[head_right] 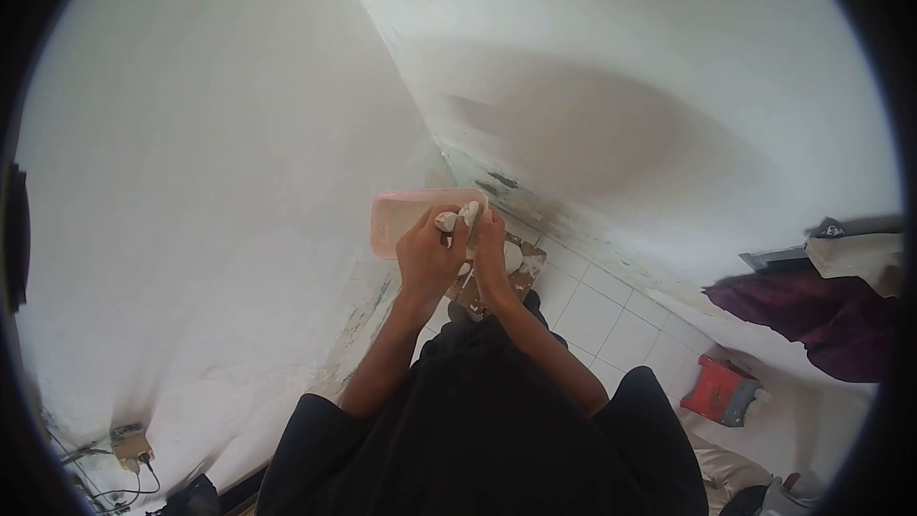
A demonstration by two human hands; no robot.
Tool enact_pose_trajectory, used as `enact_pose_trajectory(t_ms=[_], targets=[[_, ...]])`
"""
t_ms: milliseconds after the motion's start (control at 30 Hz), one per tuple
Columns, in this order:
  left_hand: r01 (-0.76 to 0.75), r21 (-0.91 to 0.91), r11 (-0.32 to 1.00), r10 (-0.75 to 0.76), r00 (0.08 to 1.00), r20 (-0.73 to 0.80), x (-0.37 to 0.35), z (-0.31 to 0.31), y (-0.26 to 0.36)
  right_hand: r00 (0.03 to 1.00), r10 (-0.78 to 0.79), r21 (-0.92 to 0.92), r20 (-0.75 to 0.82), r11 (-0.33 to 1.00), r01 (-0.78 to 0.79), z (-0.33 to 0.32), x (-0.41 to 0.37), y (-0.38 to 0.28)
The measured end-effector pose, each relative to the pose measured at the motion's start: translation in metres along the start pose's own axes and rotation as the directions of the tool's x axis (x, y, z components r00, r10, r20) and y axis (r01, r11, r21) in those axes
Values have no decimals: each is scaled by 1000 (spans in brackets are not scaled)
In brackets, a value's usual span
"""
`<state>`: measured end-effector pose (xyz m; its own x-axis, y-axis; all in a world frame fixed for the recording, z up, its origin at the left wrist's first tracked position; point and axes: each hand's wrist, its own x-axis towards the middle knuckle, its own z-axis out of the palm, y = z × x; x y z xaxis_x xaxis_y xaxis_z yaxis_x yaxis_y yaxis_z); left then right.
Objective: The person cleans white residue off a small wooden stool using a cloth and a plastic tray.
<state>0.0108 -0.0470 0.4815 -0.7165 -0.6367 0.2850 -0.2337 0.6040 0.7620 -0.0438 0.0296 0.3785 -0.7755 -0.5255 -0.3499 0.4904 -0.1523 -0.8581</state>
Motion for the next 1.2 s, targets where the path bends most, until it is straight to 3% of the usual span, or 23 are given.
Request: enact_pose_trajectory(t_ms=[100,333,400,633,767,833,1000,1067,1100,1167,1200], targets=[[97,-14,995,-96,995,37,-1,1,4,1000,7,-26,-19,1000,-8,0,-8,-18],[91,24,996,-90,995,-35,5,-27,-30,998,64,143,3,988,-64,-13,-2,-7],[91,226,970,-91,996,-8,11,-39,-35,999,35,-6,-39,999,-35,-16,2,0],[-140,437,889,180,982,-53,21,-61,-40,1000,-3,-36,6,999,3,-20,8,7],[-191,520,833,234,972,-19,17,-53,-43,999,31,-1,-6,1000,-31,-8,1,-1],[-161,478,863,169,985,27,14,-45,-45,999,34,18,-23,999,-34,0,-5,-10],[-185,322,928,200,980,-14,8,-19,-28,999,39,-10,-14,999,-39,4,-8,-12],[-128,141,982,129,992,-2,9,-10,-21,999,34,17,14,999,-34,3,-6,-10],[-128,140,982,130,992,-2,10,-8,-16,999,27,46,40,999,-29,1,-4,-8],[31,-90,995,-33,999,-16,11,-8,-7,999,19,36,31,999,-21,-3,1,-1],[29,-91,995,-30,999,-14,11,-7,-6,1000,11,27,22,1000,-12,-2,1,-3]])
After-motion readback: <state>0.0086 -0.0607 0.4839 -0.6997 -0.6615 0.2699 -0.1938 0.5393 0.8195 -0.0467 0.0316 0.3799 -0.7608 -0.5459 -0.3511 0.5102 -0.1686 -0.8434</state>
